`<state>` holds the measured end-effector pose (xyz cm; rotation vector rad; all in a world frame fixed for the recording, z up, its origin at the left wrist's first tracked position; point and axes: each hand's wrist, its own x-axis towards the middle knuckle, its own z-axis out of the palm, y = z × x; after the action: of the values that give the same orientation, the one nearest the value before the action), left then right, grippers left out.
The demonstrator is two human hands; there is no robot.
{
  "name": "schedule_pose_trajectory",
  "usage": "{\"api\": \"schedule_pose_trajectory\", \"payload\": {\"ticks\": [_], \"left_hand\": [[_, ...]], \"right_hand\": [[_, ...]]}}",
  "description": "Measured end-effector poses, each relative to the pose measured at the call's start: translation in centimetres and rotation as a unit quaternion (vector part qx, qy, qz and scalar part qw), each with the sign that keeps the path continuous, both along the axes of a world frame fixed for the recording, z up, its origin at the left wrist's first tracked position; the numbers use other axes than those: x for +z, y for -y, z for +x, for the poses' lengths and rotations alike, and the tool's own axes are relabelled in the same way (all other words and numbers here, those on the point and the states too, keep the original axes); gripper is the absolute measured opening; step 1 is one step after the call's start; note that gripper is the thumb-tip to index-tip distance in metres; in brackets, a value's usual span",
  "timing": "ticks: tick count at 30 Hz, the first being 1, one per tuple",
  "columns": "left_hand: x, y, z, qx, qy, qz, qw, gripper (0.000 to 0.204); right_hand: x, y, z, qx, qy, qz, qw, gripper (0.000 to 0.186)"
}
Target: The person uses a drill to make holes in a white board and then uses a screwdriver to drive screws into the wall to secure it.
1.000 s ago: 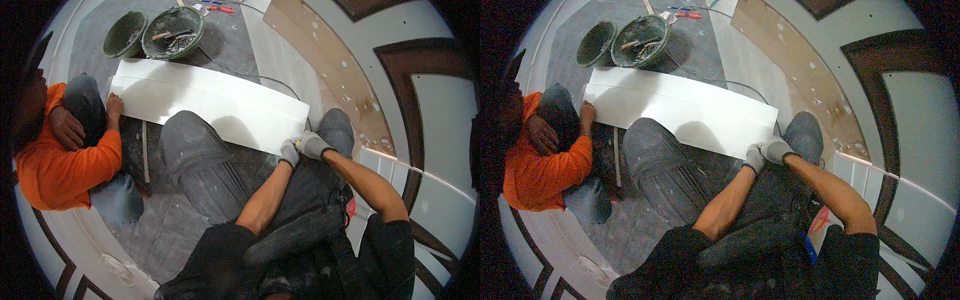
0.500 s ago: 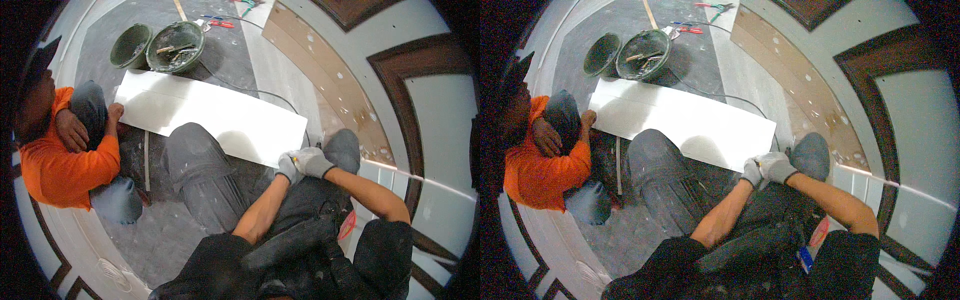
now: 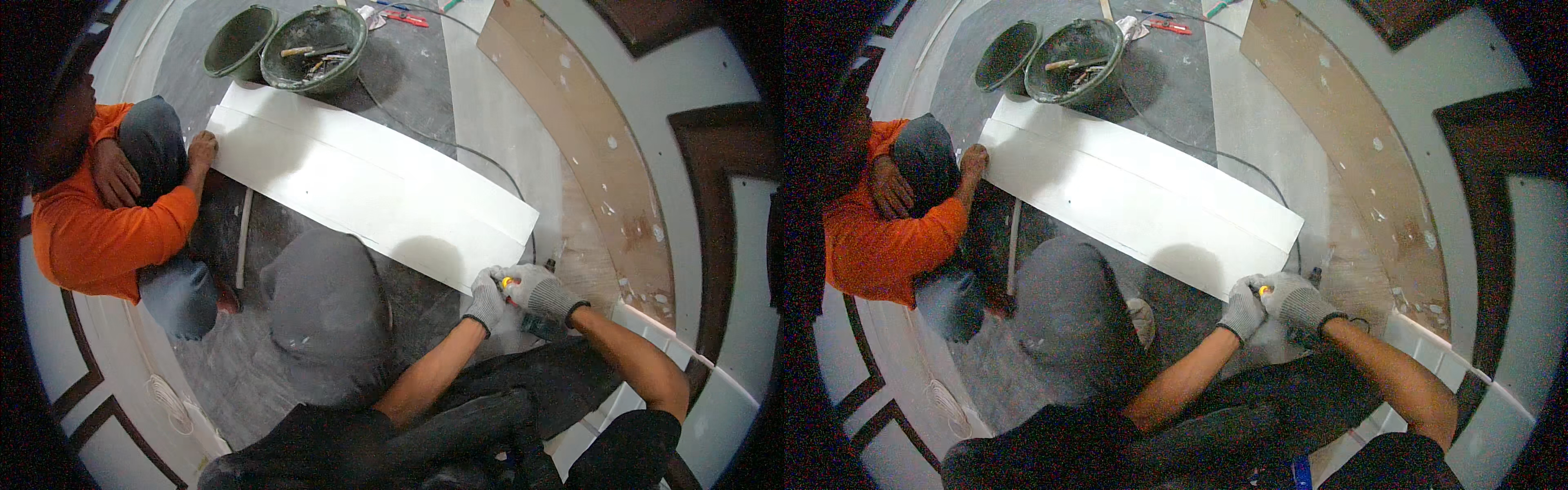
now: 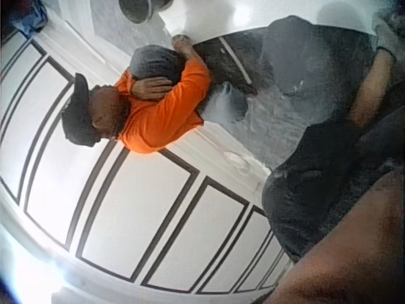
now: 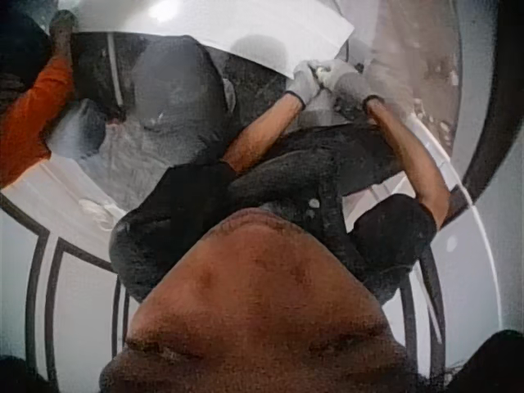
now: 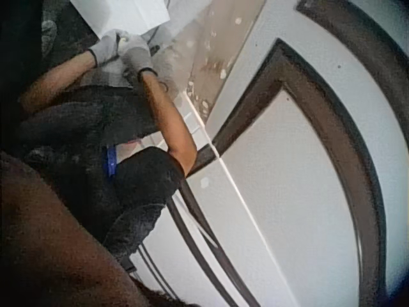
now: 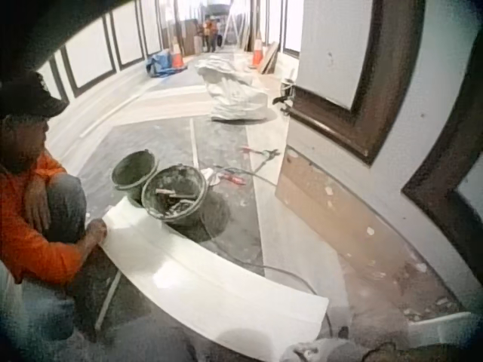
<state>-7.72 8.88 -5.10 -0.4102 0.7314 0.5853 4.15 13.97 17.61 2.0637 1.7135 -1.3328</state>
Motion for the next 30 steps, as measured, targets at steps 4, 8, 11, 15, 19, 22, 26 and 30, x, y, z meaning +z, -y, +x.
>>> {"api": "schedule_pose_trajectory", "payload": {"ticks": [4, 8, 11, 15, 19, 22, 26, 30], "left_hand": [[7.5, -0.3, 3.4, -0.054, -0.063, -0.066, 0.994, 0.026], [7.9, 0.6, 4.1, -0.047, -0.019, -0.036, 0.998, 0.027], [-1.6, 0.2, -0.5, -0.122, -0.409, 0.666, 0.612, 0.029], [3.9, 1.2, 4.1, -0.09, -0.094, 0.14, 0.982, 0.028], [1.9, 0.7, 1.4, -0.126, -0.075, 0.183, 0.972, 0.034], [3.1, 2.1, 1.1, -0.159, -0.106, 0.299, 0.935, 0.031], [-0.2, 1.2, -0.1, 0.033, 0.142, 0.115, 0.983, 0.018], [4.0, 2.6, 1.5, -0.196, -0.172, 0.411, 0.873, 0.021]], "right_hand": [[0.7, 0.8, 1.0, 0.085, 0.043, -0.002, 0.995, 0.035], [1.5, 1.1, 0.1, 0.15, 0.116, -0.032, 0.981, 0.029], [3.0, -2.9, -4.5, 0.232, 0.144, 0.034, 0.962, 0.026], [1.1, 2.2, -0.7, 0.146, 0.141, 0.056, 0.978, 0.028], [2.2, 1.7, -1.0, -0.098, 0.0, 0.083, 0.992, 0.033], [2.4, 2.5, -0.1, -0.298, -0.075, -0.084, 0.948, 0.04], [1.3, 2.3, -1.1, -0.27, -0.09, -0.126, 0.95, 0.041], [-0.7, 4.8, 1.1, -0.09, 0.086, -0.031, 0.992, 0.033]]}}
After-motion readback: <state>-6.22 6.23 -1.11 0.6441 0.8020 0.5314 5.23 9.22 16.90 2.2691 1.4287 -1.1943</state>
